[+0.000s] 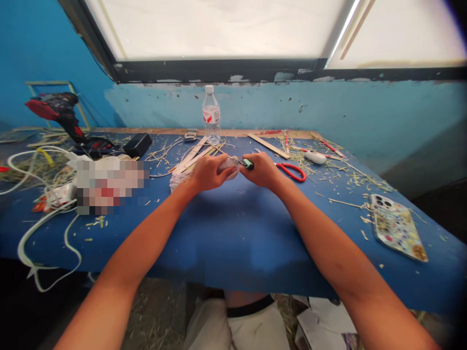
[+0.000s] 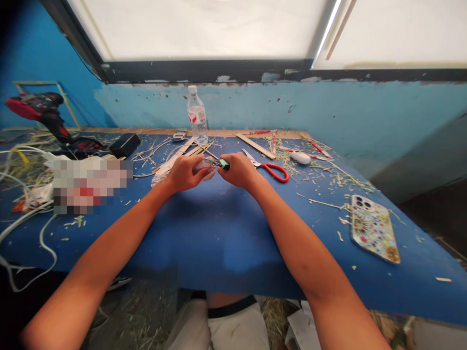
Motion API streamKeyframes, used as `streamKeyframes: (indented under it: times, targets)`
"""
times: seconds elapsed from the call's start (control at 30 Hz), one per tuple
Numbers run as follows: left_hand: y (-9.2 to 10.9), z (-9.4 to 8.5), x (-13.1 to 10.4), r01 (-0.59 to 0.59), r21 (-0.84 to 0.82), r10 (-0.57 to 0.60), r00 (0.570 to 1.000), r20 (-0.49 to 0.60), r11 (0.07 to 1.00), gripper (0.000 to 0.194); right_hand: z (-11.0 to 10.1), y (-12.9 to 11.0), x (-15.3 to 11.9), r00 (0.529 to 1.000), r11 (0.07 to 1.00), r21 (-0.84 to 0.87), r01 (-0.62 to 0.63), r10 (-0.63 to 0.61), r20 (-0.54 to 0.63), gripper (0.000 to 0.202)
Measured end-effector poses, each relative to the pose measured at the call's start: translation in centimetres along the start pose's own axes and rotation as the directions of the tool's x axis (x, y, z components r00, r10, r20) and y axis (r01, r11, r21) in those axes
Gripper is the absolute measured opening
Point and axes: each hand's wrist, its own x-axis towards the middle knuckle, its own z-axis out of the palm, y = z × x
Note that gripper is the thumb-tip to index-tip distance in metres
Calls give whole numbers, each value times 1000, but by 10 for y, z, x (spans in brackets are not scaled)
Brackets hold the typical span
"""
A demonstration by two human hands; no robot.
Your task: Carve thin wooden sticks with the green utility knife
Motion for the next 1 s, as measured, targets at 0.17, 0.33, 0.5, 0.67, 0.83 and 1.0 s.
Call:
streamKeyframes:
  times: [0.17,0.33,0.5,0.67,0.83,1.0]
  targets:
    - [0,0,0,-1,2,1,1000,-4,1000,47,-1,0,0,1000,1000,8,-1,1,-1,16]
    - [0,0,0,0,2,0,1000,-4,1000,47,0,0,0,1000,999,35,12,-12,-13,18]
    - [0,0,0,-8,3,8,1000,-12,1000,48,0,0,0,1000,1000,29,9,-8,-7,18]
    - [0,0,1,0,-6,0,1000,-6,1000,48,1,1,0,1000,1000,27,13,-12,-17,19]
    - [0,0,0,-4,-5,4,1000,-7,1000,47,1,1,0,1000,1000,19,-1,1,-7,19]
    - [-2,1,0,-6,2,6,1000,-9,1000,47,0,-1,0,1000,1000,21,-3,3,0,19]
